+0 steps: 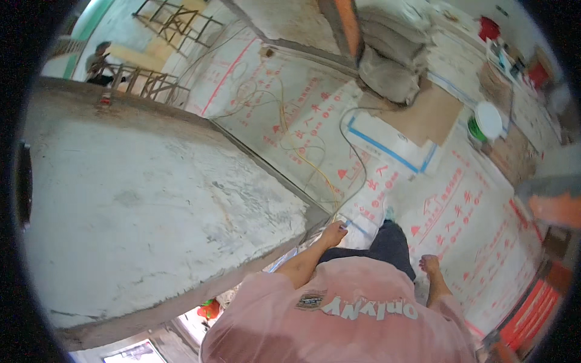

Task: Marking a curve on a moisture-resistant drywall sheet with a combination square and cutting it with an electric jigsaw.

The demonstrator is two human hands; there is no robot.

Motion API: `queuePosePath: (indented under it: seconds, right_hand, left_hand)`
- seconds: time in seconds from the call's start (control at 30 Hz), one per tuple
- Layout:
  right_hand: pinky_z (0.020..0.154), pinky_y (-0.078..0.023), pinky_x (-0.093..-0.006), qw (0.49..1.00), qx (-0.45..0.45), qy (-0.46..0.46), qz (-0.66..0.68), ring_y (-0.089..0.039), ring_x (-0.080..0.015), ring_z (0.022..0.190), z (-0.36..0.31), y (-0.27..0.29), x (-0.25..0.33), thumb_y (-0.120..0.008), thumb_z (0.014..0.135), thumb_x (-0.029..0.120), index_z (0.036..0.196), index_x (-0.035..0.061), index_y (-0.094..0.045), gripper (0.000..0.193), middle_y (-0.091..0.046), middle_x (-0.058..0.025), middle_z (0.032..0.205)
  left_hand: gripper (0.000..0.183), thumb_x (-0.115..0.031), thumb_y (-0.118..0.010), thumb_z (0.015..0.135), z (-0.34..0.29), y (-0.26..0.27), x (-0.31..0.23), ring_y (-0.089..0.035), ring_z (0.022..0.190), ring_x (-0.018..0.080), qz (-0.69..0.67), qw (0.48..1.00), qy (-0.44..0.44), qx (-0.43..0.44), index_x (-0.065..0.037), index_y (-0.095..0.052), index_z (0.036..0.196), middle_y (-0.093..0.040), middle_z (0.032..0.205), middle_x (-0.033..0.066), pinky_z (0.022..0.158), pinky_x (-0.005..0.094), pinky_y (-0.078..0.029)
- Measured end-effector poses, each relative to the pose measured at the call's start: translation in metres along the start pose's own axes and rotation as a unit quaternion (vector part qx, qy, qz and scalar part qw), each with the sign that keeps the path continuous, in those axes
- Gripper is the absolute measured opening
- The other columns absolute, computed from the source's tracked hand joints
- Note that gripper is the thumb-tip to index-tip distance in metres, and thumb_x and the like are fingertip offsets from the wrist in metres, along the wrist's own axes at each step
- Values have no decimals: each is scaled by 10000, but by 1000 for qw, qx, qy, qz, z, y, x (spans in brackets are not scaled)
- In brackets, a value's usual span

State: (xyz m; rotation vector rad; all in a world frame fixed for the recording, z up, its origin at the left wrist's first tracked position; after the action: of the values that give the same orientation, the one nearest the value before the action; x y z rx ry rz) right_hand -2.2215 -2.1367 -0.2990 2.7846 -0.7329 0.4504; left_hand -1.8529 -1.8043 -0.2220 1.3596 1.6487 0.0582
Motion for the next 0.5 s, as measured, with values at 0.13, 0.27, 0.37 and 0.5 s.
queuePosePath:
  seconds: [0.13,0.27,0.37,0.5]
  right_hand:
    - [519,-437,-286,994,-57,76,47,-576,-139,606,1,54,179,-573,885,188,919,27,-613,170,-610,-67,767]
    - [522,-442,-286,991,-61,104,66,-580,-150,606,48,81,275,-578,918,200,1020,-11,-592,236,-605,-74,755]
    - [500,-439,-285,996,-43,77,30,-574,-148,595,86,55,329,-576,926,187,1038,-17,-593,233,-601,-72,745]
    - [453,-413,-285,998,-21,60,-11,-541,-154,508,101,-5,399,-541,847,107,721,23,-607,166,-587,-81,638]
  left_hand:
    - [349,-236,-643,882,91,70,-70,-674,930,299,-73,997,3,-28,-2,-633,1140,-696,991,196,828,384,-517]
    - [369,-220,-656,878,162,162,-90,-675,892,242,-177,979,0,-99,45,-621,1132,-704,932,175,796,349,-516]
    - [364,-278,-582,882,189,209,-41,-623,1028,408,-136,980,41,-139,1,-653,1103,-669,1049,234,902,442,-488]
    - [346,-283,-572,864,228,223,44,-582,1079,438,13,992,127,16,-4,-675,1041,-639,1125,265,952,468,-468]
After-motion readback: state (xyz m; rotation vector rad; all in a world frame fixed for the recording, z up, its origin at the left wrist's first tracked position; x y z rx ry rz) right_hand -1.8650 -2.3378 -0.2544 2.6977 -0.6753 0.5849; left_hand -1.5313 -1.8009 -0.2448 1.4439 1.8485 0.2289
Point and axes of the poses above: each hand's wrist, its own z-axis towards the middle knuckle, its own y-axis out of the back of the hand, x = y × z, the point moved 6 cm from there along z, towards the middle knuckle
